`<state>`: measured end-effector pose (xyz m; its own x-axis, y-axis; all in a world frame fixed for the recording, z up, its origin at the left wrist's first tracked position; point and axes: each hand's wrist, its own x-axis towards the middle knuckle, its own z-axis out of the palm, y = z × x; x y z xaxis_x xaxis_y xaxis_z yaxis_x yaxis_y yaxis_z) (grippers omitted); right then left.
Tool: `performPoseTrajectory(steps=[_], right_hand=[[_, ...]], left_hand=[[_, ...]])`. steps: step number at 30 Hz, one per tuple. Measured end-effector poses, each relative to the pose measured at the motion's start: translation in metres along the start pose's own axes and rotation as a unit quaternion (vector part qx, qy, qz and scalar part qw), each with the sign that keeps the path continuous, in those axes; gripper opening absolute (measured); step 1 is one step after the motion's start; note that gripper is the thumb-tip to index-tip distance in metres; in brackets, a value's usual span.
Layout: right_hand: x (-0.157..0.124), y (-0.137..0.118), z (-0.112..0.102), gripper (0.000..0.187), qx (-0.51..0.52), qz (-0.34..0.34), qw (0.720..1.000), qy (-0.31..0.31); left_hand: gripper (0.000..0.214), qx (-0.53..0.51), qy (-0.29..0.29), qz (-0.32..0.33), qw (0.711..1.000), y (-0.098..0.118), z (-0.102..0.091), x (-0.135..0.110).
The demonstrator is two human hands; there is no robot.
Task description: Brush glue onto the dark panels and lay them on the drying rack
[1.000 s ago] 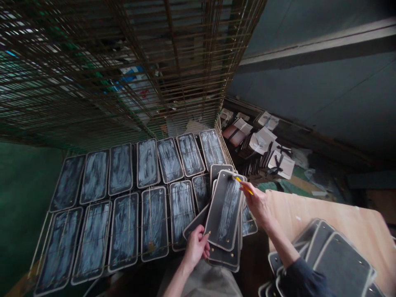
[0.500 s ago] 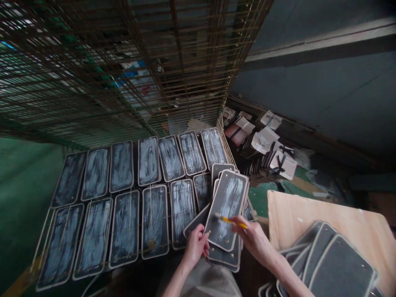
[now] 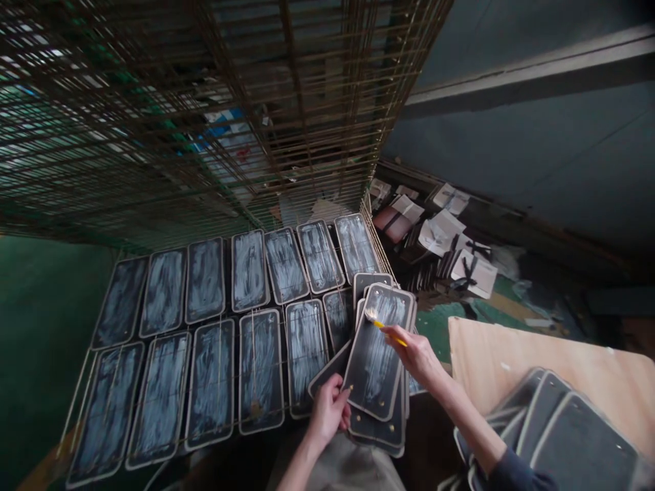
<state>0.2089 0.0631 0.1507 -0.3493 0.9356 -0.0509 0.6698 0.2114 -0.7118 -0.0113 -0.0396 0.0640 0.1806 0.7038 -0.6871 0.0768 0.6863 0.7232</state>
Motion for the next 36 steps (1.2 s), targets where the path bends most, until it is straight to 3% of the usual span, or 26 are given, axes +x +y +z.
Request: performPoseTrajectory(steps=[5, 9, 11, 17, 21, 25, 31, 36], right_hand=[[-0.033, -0.022, -0.003, 0.022, 0.094, 0.048, 0.992, -0.064], [-0.029, -0.011, 0.001, 0.023, 0.095, 0.057, 0.993, 0.042], [-0.027, -0.007, 0.011, 0.024, 0.068, 0.035, 0.995, 0.064], [-0.057, -0.034, 0.046, 0.023, 0.054, 0.005, 0.998, -0.036], [-0.086, -0.057, 0.06, 0.023, 0.099, 0.041, 0.992, -0.067], [-0.106, -0.062, 0.068, 0.023, 0.186, 0.102, 0.975, -0.064], [-0.11, -0.04, 0.055, 0.027, 0.296, 0.21, 0.932, 0.005], [-0.106, -0.014, 0.029, 0.025, 0.148, 0.167, 0.967, 0.121]], left_hand=[[0.038, -0.014, -0.008, -0.004, 1.0, -0.003, -0.002, 0.001], [0.037, -0.014, -0.01, -0.01, 1.0, -0.002, -0.005, 0.0], [0.036, -0.01, -0.007, -0.009, 1.0, 0.001, -0.007, -0.002], [0.032, 0.012, -0.003, -0.002, 1.0, 0.012, -0.009, -0.007], [0.03, 0.026, -0.004, 0.0, 1.0, 0.009, -0.009, -0.007], [0.03, 0.038, -0.002, 0.01, 0.999, 0.002, -0.009, -0.004], [0.032, 0.039, -0.005, 0.017, 0.999, 0.0, -0.008, -0.006], [0.033, 0.045, -0.001, 0.021, 0.999, 0.002, -0.007, -0.008]])
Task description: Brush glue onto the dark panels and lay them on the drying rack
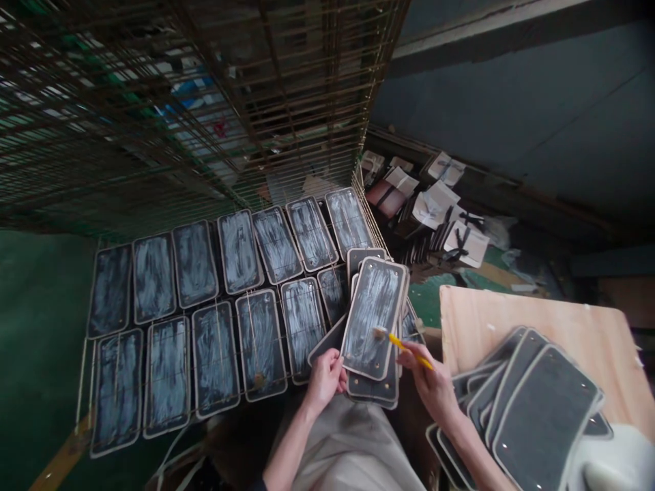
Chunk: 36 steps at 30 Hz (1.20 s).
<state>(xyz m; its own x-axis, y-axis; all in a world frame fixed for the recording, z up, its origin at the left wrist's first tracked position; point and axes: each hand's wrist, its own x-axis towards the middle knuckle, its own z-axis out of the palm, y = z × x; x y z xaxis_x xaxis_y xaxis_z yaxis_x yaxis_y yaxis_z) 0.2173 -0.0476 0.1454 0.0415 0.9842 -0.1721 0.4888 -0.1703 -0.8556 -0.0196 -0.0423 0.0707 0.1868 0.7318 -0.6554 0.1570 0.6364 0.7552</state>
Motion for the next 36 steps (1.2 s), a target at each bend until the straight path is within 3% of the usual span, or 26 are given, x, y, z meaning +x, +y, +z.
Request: performPoseTrajectory(steps=[2, 5, 10, 13, 16, 21, 24, 29, 31, 34, 36], right_hand=[[-0.002, 0.002, -0.004, 0.024, -0.05, -0.05, 0.997, 0.02], [-0.021, -0.001, 0.004, 0.025, -0.082, -0.08, 0.993, -0.027], [-0.064, -0.011, 0.024, 0.02, -0.053, -0.017, 0.993, -0.103], [-0.071, -0.01, 0.021, 0.019, -0.014, 0.025, 0.991, -0.129], [-0.054, -0.001, 0.008, 0.021, 0.0, 0.041, 0.994, -0.105], [-0.009, 0.012, -0.009, 0.023, -0.002, 0.016, 1.0, -0.014], [-0.007, 0.01, -0.008, 0.024, -0.015, 0.008, 1.0, 0.016], [-0.017, 0.007, -0.003, 0.022, -0.003, 0.022, 0.998, -0.056], [-0.004, 0.008, -0.007, 0.023, 0.005, 0.022, 0.999, -0.033], [0.02, 0.005, -0.012, 0.025, 0.011, 0.018, 0.998, 0.052], [0.027, -0.001, -0.008, 0.026, 0.046, 0.023, 0.997, 0.057]], left_hand=[[0.033, 0.002, 0.003, -0.003, 1.0, 0.001, 0.001, -0.001], [0.033, -0.002, 0.023, -0.008, 1.0, 0.001, 0.005, -0.003], [0.034, -0.022, 0.04, -0.015, 0.999, -0.001, 0.011, -0.004], [0.034, -0.019, 0.037, -0.007, 0.999, -0.001, 0.01, -0.003], [0.033, 0.004, 0.019, 0.007, 1.0, 0.0, 0.006, -0.002], [0.034, 0.033, 0.01, 0.01, 0.999, 0.0, 0.003, -0.001], [0.034, 0.024, 0.02, 0.013, 0.999, 0.0, 0.005, -0.001], [0.035, 0.025, 0.03, 0.019, 0.999, 0.003, 0.007, -0.003], [0.035, 0.034, 0.025, 0.025, 0.999, 0.006, 0.007, -0.003], [0.035, 0.038, 0.02, 0.018, 0.999, 0.008, 0.007, -0.002], [0.035, 0.037, 0.02, 0.011, 0.999, 0.008, 0.007, -0.001]])
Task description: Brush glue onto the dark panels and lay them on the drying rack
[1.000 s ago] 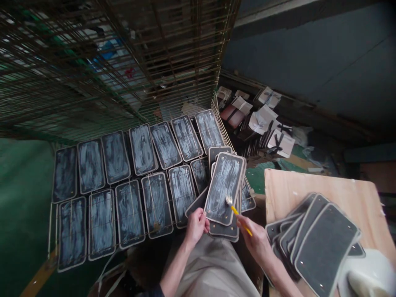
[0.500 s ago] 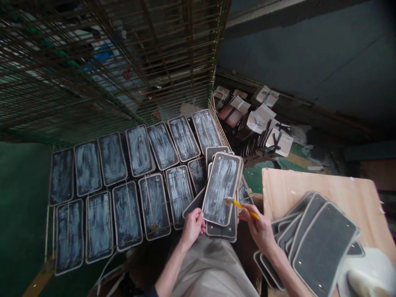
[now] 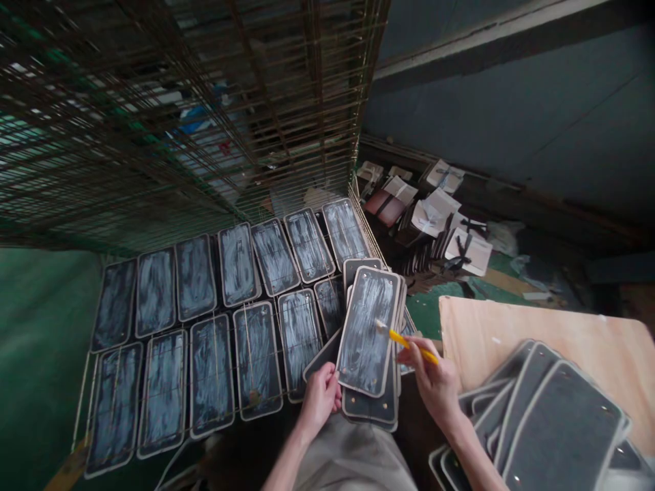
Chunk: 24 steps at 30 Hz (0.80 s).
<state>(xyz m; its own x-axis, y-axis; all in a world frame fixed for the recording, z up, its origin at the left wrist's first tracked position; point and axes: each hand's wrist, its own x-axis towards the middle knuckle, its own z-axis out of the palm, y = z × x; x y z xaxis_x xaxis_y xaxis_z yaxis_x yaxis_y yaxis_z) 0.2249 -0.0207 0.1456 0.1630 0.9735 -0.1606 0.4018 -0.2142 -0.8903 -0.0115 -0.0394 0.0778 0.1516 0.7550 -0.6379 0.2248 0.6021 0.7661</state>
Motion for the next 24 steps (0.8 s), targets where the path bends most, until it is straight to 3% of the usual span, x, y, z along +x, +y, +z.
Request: performPoseTrajectory(steps=[4, 6, 13, 18, 20, 24], right_hand=[[-0.003, -0.009, 0.023, 0.027, 0.101, 0.044, 0.99, -0.089], [0.005, -0.007, 0.033, 0.029, 0.141, 0.064, 0.983, -0.096], [0.083, 0.01, 0.038, 0.035, 0.212, 0.059, 0.974, 0.055], [0.094, 0.006, 0.033, 0.034, 0.208, 0.032, 0.963, 0.168], [0.086, 0.004, 0.033, 0.032, 0.218, 0.036, 0.96, 0.171], [0.077, 0.003, 0.039, 0.031, 0.248, 0.051, 0.961, 0.109]], left_hand=[[0.036, 0.011, -0.007, -0.015, 1.0, -0.002, 0.0, 0.002], [0.036, 0.025, -0.012, -0.012, 1.0, -0.003, -0.001, 0.003], [0.034, 0.053, -0.019, 0.013, 0.998, -0.002, -0.004, 0.007], [0.036, 0.046, -0.013, -0.002, 0.999, 0.001, 0.0, 0.007], [0.036, 0.045, -0.009, -0.008, 0.999, 0.0, 0.001, 0.007], [0.036, 0.044, -0.008, -0.008, 0.999, -0.003, 0.001, 0.008]])
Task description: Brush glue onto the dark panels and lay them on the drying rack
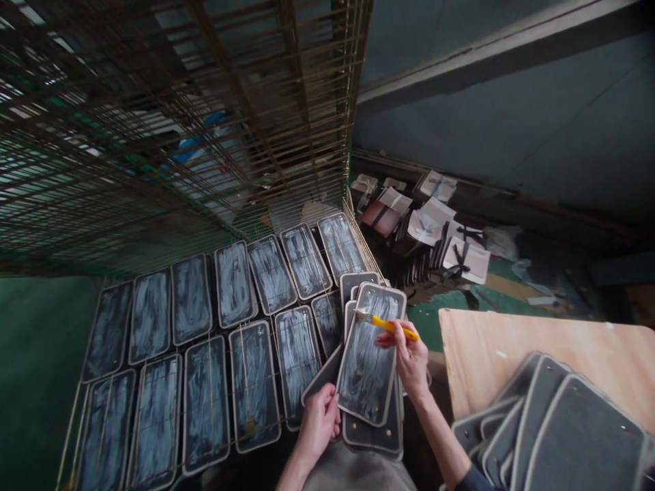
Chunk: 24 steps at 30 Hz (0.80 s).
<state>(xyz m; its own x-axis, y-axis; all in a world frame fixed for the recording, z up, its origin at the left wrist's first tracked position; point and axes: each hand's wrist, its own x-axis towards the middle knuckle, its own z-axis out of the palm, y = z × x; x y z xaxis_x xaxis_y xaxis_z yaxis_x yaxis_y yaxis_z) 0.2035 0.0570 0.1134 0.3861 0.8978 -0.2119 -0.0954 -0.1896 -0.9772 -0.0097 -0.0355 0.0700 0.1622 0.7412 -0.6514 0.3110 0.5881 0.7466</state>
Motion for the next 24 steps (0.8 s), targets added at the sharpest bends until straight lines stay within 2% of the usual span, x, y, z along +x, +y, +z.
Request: performPoseTrajectory(steps=[2, 7, 10, 15, 20, 22, 24], right_hand=[[0.009, 0.003, 0.003, 0.031, 0.004, 0.002, 1.0, -0.006], [0.042, 0.005, 0.003, 0.031, -0.025, -0.043, 0.998, 0.035], [0.046, 0.003, -0.005, 0.03, -0.07, -0.083, 0.992, 0.067], [0.031, -0.001, -0.024, 0.028, -0.168, -0.124, 0.976, 0.065], [-0.01, 0.001, -0.033, 0.026, -0.271, -0.123, 0.955, 0.015], [-0.025, -0.002, -0.032, 0.025, -0.264, -0.099, 0.96, -0.001], [-0.029, -0.008, -0.028, 0.024, -0.226, -0.088, 0.97, -0.005]], left_hand=[[0.037, 0.001, 0.001, 0.001, 1.0, -0.001, 0.0, 0.0], [0.038, -0.008, 0.024, -0.011, 1.0, -0.001, 0.008, -0.001], [0.038, -0.031, 0.044, -0.014, 0.998, -0.004, 0.014, -0.001], [0.039, -0.044, 0.049, -0.016, 0.998, -0.009, 0.016, 0.001], [0.038, -0.055, 0.038, -0.017, 0.998, -0.006, 0.013, 0.001], [0.038, -0.056, 0.031, -0.014, 0.998, -0.004, 0.012, 0.0], [0.038, -0.053, 0.023, -0.013, 0.998, -0.001, 0.011, -0.001]])
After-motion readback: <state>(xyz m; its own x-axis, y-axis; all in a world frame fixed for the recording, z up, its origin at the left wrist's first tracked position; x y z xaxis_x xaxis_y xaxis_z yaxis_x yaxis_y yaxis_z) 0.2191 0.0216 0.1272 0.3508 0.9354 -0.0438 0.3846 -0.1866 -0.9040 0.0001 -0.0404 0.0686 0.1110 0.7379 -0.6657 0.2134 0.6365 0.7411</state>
